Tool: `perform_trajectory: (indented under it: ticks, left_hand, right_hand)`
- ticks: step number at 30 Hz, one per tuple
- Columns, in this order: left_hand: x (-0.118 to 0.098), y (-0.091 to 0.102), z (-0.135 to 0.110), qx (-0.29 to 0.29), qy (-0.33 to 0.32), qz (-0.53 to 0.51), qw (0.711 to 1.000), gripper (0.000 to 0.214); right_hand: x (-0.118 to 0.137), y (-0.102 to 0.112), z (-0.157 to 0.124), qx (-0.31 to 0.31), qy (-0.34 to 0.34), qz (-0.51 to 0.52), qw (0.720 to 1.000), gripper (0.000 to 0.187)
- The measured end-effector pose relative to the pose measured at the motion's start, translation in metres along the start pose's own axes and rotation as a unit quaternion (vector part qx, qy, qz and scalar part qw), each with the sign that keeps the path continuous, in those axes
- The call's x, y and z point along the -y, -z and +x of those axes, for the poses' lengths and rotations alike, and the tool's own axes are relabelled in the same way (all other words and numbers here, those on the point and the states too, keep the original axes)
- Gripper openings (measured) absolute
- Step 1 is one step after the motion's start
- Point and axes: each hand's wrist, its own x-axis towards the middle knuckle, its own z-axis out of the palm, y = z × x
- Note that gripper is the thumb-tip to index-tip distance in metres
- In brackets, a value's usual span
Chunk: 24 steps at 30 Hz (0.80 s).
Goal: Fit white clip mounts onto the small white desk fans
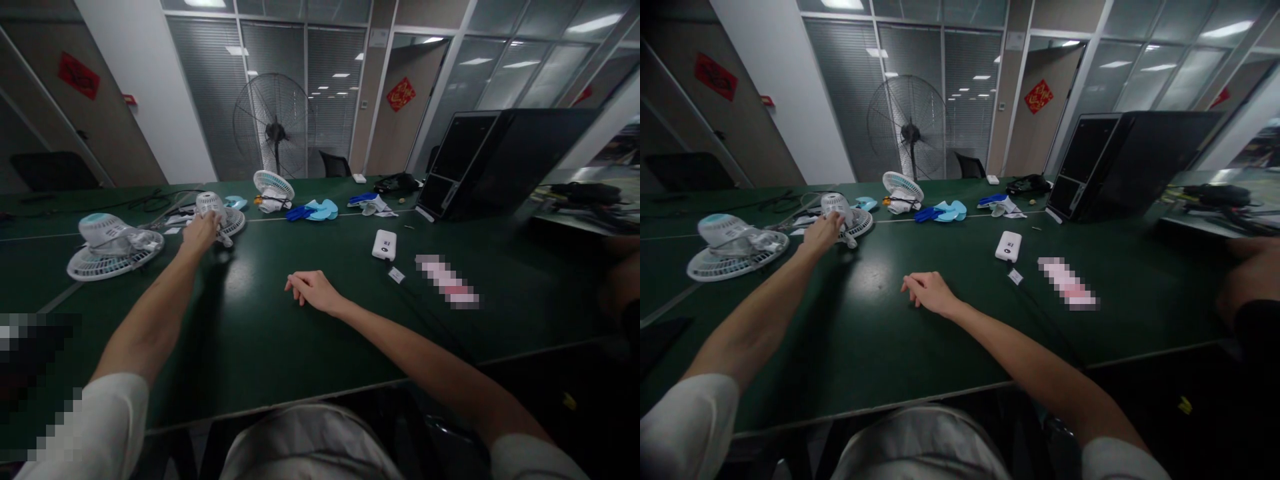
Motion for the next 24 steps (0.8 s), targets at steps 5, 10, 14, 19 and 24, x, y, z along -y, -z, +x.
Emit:
perform_trajectory:
  ticks: [5,10,14,19,24]
  left_hand:
    - [0.003,-0.007,-0.004,-0.013,-0.042,-0.02,0.999,0.042]
    - [0.011,-0.009,-0.022,-0.03,-0.101,-0.052,0.993,0.034]
    - [0.009,-0.008,-0.045,-0.037,-0.169,-0.084,0.981,0.029]
    - [-0.017,-0.009,-0.082,-0.045,-0.242,-0.128,0.961,0.029]
    - [-0.056,-0.007,-0.116,-0.045,-0.294,-0.208,0.932,0.026]
  right_hand:
    - [-0.001,0.0,0.0,0.003,0.011,0.007,1.0,0.042]
    - [-0.002,-0.002,0.001,-0.024,0.021,-0.023,0.999,0.041]
    - [-0.012,0.008,0.02,-0.117,0.037,-0.154,0.98,0.032]
    - [-0.036,0.033,0.083,-0.138,0.048,-0.298,0.943,0.074]
    - [-0.056,0.044,0.162,-0.102,0.056,-0.281,0.952,0.067]
